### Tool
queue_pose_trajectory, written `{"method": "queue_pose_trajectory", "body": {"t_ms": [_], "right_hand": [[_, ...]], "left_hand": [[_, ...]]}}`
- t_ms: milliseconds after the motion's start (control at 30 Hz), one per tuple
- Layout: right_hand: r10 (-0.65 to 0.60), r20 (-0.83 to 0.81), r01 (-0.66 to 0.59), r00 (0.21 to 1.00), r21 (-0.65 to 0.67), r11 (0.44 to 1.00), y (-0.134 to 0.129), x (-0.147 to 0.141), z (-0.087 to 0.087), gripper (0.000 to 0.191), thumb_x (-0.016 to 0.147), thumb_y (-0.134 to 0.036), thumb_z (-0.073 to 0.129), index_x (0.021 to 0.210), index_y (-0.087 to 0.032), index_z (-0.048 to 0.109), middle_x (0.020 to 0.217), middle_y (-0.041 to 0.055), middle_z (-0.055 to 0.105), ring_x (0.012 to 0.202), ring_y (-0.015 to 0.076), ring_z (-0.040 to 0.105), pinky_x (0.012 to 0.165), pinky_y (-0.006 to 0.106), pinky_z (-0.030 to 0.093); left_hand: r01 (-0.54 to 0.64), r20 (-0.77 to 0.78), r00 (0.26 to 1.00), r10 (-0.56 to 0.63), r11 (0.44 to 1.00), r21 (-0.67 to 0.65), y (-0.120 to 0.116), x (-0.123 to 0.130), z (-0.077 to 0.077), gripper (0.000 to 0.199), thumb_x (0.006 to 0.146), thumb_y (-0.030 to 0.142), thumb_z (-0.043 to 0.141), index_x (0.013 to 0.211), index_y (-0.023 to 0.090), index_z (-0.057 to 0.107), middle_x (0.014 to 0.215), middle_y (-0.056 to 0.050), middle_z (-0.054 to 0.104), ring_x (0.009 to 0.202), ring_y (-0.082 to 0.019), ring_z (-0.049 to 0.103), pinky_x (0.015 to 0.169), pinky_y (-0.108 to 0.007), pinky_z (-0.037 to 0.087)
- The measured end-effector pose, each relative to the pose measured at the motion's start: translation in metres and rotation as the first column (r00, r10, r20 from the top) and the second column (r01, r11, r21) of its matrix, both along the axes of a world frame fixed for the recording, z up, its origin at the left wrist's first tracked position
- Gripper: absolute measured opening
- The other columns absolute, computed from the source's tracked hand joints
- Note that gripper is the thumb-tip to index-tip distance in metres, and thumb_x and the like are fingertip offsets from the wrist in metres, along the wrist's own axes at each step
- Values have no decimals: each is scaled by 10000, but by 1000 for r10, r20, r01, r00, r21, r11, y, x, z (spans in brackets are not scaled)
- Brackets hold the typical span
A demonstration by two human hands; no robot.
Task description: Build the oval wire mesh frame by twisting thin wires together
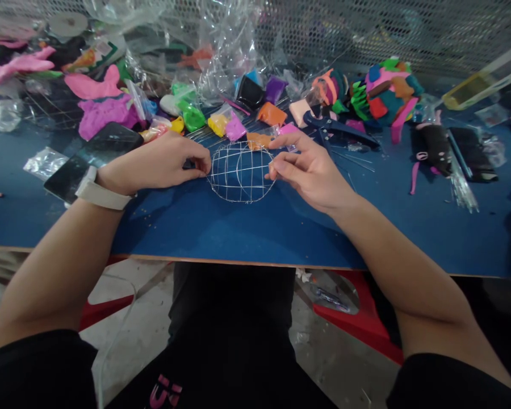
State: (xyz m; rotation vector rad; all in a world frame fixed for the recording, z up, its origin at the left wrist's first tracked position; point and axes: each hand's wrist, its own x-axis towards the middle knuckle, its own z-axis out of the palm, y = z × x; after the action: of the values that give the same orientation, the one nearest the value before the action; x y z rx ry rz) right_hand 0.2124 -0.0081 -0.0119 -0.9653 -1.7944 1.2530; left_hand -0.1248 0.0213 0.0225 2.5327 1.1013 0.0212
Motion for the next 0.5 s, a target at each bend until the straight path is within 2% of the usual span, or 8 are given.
{"method": "queue_pose_trajectory", "body": {"t_ms": [100, 200, 367, 500], "right_hand": [[-13, -30, 12, 999, -31, 999, 1, -1, 0, 531, 902, -706, 866, 1254, -330, 734, 928, 12, 731, 968, 248, 765, 973, 450, 690], [-62, -10, 62, 998, 4, 998, -1, -2, 2, 528, 846, -698, 912, 1185, -319, 768, 981, 25, 761, 994, 262, 772, 923, 442, 696], [-76, 20, 76, 997, 35, 997, -3, 1, 8, 475, 796, -479, 982, 1187, -308, 773, 924, 3, 757, 954, 251, 771, 875, 428, 702], [-95, 14, 94, 995, 88, 992, -2, 3, 10, 285, 789, -369, 983, 974, -264, 794, 912, 15, 765, 909, 236, 765, 905, 448, 704]], "left_hand": [[1, 18, 1000, -1, 1000, 5, 0, -1, -1, 332, 1043, 455, 540, 1052, 230, 783, 1073, -46, 821, 1011, -227, 754, 1026, -377, 568], [4, 31, 1000, -4, 1000, 8, 0, -1, -1, 331, 1039, 450, 540, 1047, 229, 786, 1064, -48, 820, 1001, -226, 754, 1009, -373, 575], [8, 28, 1000, -8, 1000, 8, 0, -1, -2, 359, 1029, 448, 529, 1076, 220, 803, 1086, -58, 823, 1028, -238, 750, 1056, -404, 572], [8, 28, 1000, -9, 1000, 28, 0, -1, -2, 374, 1031, 487, 526, 1044, 229, 797, 1055, -50, 816, 985, -228, 749, 1015, -387, 583]]}}
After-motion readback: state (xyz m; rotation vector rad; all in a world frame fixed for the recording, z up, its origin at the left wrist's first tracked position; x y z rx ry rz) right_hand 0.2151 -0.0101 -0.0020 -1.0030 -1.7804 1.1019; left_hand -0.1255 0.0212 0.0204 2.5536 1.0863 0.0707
